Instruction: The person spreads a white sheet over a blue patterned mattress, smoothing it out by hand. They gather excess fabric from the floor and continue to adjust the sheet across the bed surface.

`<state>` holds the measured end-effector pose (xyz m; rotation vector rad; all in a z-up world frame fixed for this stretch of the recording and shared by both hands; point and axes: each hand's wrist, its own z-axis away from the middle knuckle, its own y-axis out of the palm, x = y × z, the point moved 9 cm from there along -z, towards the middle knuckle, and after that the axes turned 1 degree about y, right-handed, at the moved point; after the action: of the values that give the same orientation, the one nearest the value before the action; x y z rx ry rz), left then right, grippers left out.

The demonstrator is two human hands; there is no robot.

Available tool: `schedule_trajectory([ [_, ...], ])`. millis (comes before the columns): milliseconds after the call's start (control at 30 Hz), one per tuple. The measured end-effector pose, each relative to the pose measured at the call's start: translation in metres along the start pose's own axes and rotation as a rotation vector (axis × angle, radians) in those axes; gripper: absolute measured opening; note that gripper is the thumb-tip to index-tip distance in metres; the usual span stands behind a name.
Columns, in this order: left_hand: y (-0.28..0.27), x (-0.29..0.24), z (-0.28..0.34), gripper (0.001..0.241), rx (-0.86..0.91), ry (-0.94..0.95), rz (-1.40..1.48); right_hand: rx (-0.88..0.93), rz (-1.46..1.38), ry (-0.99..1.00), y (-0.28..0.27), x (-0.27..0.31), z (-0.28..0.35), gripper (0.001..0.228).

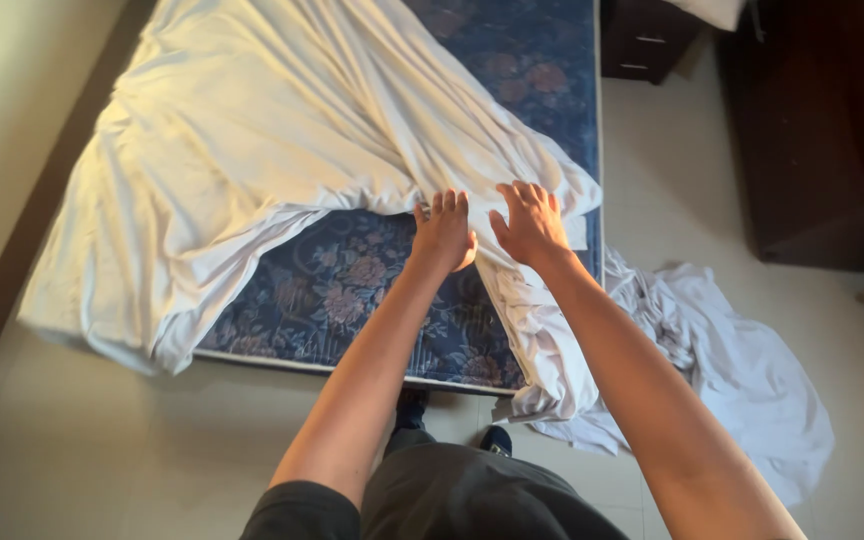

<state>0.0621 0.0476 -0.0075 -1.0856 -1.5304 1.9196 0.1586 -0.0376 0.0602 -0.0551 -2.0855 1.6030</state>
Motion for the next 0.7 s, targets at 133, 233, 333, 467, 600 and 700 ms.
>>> schedule_trajectory([
  [133, 0.012, 0.018, 0.042, 0.08, 0.005, -0.099, 0.017, 0.12, -0.005, -0.027, 0.025, 0.01, 0.022, 0.05],
  [233, 0.024, 0.039, 0.078, 0.079, 0.014, -0.163, 0.038, 0.159, 0.041, -0.078, 0.057, 0.016, 0.034, 0.054],
  [333, 0.044, 0.065, 0.109, 0.079, 0.018, -0.237, 0.066, 0.267, 0.064, -0.104, 0.092, 0.026, 0.047, 0.061],
  [467, 0.061, 0.095, 0.15, 0.077, 0.079, -0.364, 0.053, 0.47, 0.095, -0.088, 0.138, 0.035, 0.064, 0.07],
  [600, 0.083, 0.126, 0.173, 0.076, 0.109, -0.401, 0.019, 0.528, 0.141, -0.093, 0.155, 0.042, 0.07, 0.074],
  [700, 0.092, 0.148, 0.178, 0.079, 0.168, -0.4, 0.021, 0.56, 0.153, -0.061, 0.163, 0.043, 0.073, 0.075],
])
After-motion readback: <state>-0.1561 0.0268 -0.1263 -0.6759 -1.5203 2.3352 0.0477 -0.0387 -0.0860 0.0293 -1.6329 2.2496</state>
